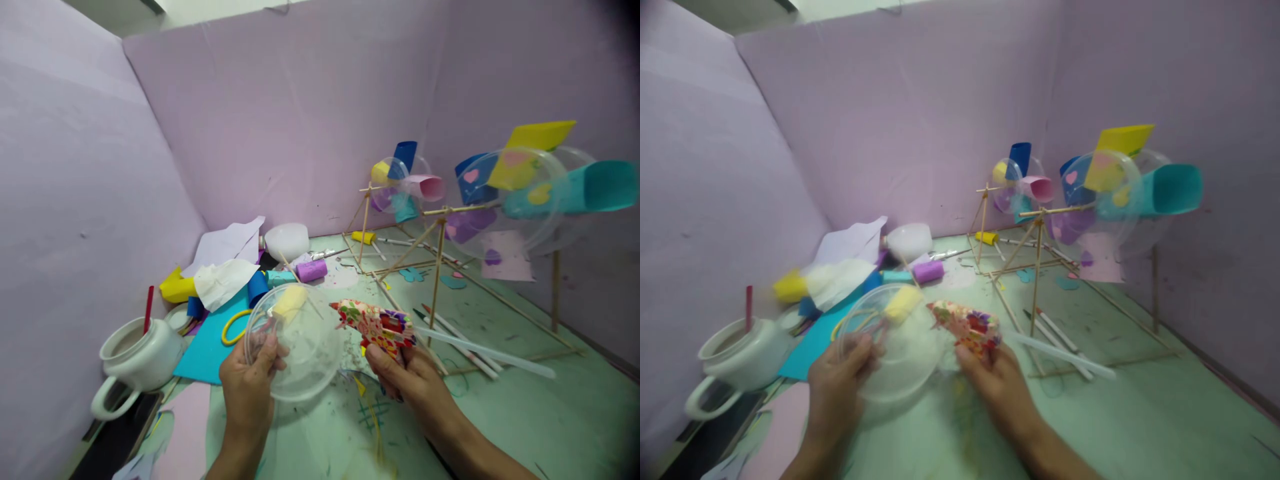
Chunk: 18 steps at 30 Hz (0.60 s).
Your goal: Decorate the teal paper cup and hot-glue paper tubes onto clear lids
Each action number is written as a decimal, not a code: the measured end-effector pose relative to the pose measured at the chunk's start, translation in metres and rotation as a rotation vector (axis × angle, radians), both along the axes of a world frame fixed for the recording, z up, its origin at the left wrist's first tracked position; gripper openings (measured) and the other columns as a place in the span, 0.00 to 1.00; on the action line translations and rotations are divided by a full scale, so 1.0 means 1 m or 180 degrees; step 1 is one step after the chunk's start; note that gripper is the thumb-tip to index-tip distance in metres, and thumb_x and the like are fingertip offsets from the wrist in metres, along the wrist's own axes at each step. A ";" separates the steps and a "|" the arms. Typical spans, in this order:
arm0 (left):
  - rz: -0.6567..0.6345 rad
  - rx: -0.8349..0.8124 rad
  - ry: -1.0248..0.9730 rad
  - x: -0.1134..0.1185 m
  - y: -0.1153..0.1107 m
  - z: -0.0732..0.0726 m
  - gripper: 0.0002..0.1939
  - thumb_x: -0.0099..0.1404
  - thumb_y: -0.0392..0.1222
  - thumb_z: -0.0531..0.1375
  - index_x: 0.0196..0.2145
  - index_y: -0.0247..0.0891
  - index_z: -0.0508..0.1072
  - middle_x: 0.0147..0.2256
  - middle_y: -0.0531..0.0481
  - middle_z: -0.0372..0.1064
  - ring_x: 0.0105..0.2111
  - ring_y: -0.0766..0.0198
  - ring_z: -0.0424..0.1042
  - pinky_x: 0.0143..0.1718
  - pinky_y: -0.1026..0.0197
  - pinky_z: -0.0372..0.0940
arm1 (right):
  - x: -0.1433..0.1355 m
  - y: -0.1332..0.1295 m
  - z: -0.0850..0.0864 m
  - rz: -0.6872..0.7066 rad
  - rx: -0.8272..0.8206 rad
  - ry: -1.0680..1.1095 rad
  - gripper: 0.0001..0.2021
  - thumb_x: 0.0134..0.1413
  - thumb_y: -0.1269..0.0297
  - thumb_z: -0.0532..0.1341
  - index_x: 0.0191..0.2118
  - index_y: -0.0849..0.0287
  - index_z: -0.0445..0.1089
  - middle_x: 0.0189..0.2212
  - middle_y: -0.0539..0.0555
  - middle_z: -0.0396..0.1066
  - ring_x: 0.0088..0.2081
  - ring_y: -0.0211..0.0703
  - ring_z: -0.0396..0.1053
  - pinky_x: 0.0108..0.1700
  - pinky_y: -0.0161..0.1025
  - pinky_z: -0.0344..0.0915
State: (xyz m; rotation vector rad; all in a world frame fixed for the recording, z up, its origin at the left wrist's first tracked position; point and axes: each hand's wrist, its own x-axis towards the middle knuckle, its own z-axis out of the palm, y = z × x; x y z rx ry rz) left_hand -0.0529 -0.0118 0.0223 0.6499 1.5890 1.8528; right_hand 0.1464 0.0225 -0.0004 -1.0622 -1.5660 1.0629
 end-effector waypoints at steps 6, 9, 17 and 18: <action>0.0010 0.0047 0.0548 -0.001 -0.003 -0.004 0.14 0.45 0.48 0.66 0.24 0.35 0.70 0.18 0.53 0.70 0.18 0.68 0.65 0.21 0.66 0.63 | -0.004 -0.005 0.009 0.0594 -0.0073 -0.0174 0.19 0.54 0.51 0.57 0.45 0.58 0.75 0.38 0.56 0.77 0.41 0.54 0.72 0.44 0.46 0.68; 0.0007 0.0081 0.0806 0.000 -0.006 -0.004 0.12 0.48 0.46 0.65 0.26 0.35 0.71 0.19 0.53 0.71 0.18 0.68 0.66 0.22 0.65 0.64 | -0.006 -0.007 0.009 0.0727 -0.0058 -0.0328 0.21 0.56 0.52 0.56 0.48 0.58 0.73 0.41 0.57 0.76 0.42 0.54 0.72 0.45 0.47 0.67; 0.0296 0.0079 0.1559 0.002 -0.009 -0.006 0.12 0.49 0.49 0.65 0.25 0.36 0.74 0.20 0.51 0.73 0.19 0.64 0.71 0.22 0.64 0.68 | -0.008 -0.009 0.004 0.0845 0.0198 -0.0358 0.16 0.58 0.51 0.54 0.32 0.53 0.76 0.22 0.52 0.74 0.38 0.53 0.74 0.39 0.42 0.70; 0.0304 0.0089 0.1586 0.002 -0.009 -0.006 0.13 0.49 0.49 0.65 0.25 0.36 0.74 0.21 0.51 0.74 0.20 0.64 0.71 0.22 0.64 0.68 | -0.008 -0.009 0.004 0.0869 0.0201 -0.0374 0.17 0.58 0.51 0.54 0.31 0.53 0.76 0.21 0.51 0.73 0.38 0.52 0.74 0.39 0.42 0.70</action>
